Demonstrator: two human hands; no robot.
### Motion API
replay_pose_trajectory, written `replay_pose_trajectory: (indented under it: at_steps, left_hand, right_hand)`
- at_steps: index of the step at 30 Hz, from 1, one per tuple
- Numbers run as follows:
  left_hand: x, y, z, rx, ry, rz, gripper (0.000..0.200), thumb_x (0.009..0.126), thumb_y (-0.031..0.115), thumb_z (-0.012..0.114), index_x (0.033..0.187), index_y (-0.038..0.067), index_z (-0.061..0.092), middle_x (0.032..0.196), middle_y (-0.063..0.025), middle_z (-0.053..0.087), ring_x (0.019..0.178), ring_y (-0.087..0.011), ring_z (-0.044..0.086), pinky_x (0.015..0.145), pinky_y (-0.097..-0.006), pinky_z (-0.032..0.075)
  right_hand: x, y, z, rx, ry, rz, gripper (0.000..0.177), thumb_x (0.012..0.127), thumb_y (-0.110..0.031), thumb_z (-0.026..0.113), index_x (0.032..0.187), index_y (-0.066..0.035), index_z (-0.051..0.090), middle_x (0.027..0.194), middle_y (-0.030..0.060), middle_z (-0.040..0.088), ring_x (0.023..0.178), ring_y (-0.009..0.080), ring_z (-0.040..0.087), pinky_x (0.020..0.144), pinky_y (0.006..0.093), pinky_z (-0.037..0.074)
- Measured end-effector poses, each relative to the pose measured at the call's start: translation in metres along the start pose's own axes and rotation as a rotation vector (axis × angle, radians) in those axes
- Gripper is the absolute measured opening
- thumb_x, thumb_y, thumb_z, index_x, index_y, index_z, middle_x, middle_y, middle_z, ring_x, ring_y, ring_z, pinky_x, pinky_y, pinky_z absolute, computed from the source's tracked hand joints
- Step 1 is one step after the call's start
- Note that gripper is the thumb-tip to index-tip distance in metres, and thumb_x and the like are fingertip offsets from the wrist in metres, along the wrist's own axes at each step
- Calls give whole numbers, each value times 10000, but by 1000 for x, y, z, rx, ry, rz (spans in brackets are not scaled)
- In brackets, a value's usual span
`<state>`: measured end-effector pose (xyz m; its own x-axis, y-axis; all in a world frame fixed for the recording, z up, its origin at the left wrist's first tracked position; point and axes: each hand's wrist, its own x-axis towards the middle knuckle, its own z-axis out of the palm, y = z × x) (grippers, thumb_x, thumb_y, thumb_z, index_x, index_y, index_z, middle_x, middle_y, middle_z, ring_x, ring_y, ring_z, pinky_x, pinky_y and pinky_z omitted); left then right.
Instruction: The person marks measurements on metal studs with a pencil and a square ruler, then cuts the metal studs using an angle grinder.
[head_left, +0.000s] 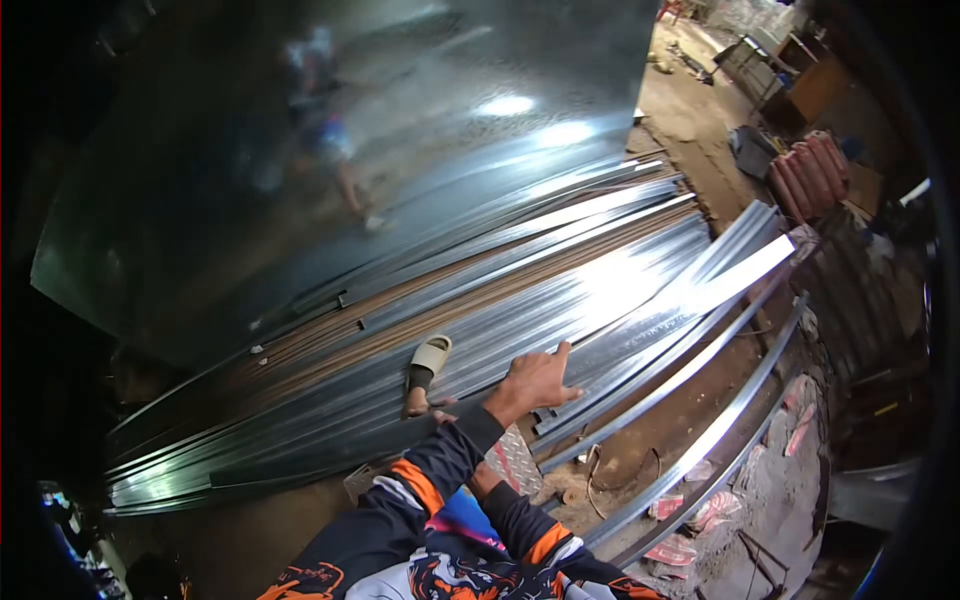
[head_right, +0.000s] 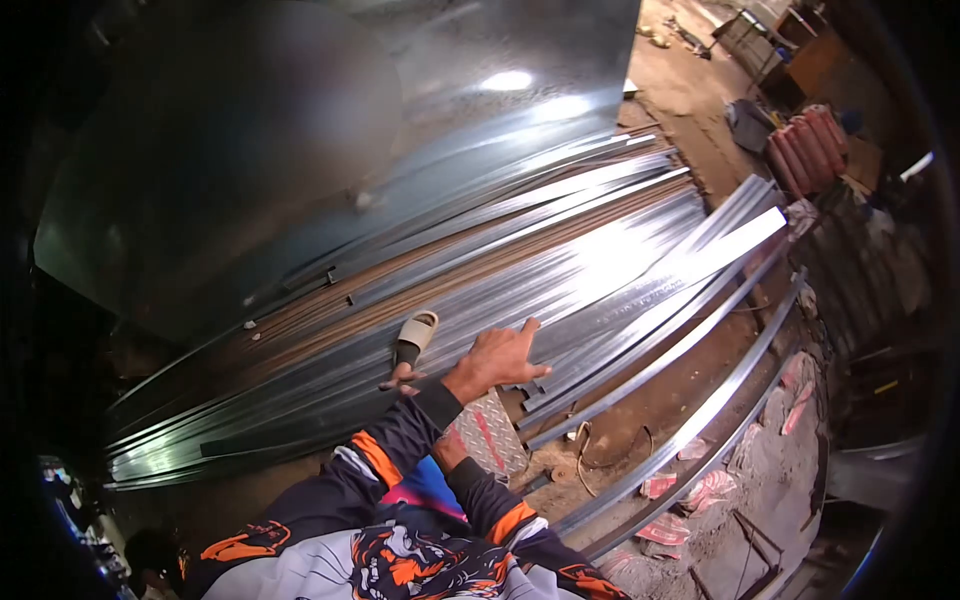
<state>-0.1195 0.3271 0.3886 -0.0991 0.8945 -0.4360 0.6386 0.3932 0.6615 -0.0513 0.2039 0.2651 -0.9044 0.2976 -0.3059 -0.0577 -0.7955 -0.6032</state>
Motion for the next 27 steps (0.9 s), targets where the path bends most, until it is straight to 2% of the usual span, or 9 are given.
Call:
replay_pose_trajectory:
  at_steps: [2,3,5,7,8,10,14,21,27]
  left_hand:
    - [13,-62,-1,-51,75,40,946,812,603,735,1492,37,402,1199,-301,669,1136,-449,649,977,-502,511]
    - [-3,-109,-4,-40,108,43,961,800,637,741,1503,73,409,1224,-288,666,1163,-438,640,993,-500,501]
    - [-56,-207,-11,-186,6,-188,1097,666,656,825,1518,92,427,1390,-237,599,1289,-375,582,1038,-497,460]
    - [-121,-285,-12,183,-90,-377,1122,573,593,902,1489,95,487,1315,-210,663,1278,-334,609,1045,-461,450]
    - [-144,-301,-14,-168,40,-607,1006,569,568,913,1387,86,583,1228,-216,698,1210,-338,649,984,-441,487]
    - [-177,-332,6,278,352,-365,889,558,590,908,1261,107,659,1154,-194,721,1082,-371,688,924,-454,524]
    - [-165,-351,20,348,367,-486,716,585,552,904,1107,103,706,996,-153,749,936,-374,717,824,-484,551]
    - [-15,-390,13,135,421,-493,527,661,337,821,1102,98,661,925,-211,736,895,-453,694,787,-551,550]
    - [149,-422,-27,145,410,-427,618,695,297,797,1240,58,628,1023,-258,727,969,-467,686,857,-537,551]
  right_hand:
    - [38,19,-26,169,-38,-174,483,1047,-292,575,1409,0,447,1271,159,617,1130,234,620,1016,372,501]
    - [60,78,-69,633,221,-139,472,1013,-322,630,1334,-3,496,1238,161,641,1126,253,634,999,385,522]
    - [86,20,-73,466,377,11,378,932,-190,642,1245,4,556,1125,187,685,1034,315,684,937,447,566]
    - [127,5,-100,397,425,-22,321,902,-146,621,1178,17,597,1070,188,701,991,331,696,919,471,574]
    - [146,0,-117,383,476,51,289,881,-122,605,1125,31,617,1021,193,709,957,342,702,911,481,577]
    - [177,-2,-138,378,528,97,261,860,-99,589,1072,46,636,972,197,716,924,352,709,903,492,579]
    - [227,14,-165,478,563,90,229,861,-90,604,952,111,666,895,222,714,826,344,723,784,467,614]
    - [335,-44,-249,380,536,-5,242,919,-207,636,1096,-44,614,1027,133,721,914,332,706,764,492,599]
    - [340,-97,-250,169,573,-90,711,967,-250,609,1592,-122,297,1414,123,604,1229,247,615,974,459,497]
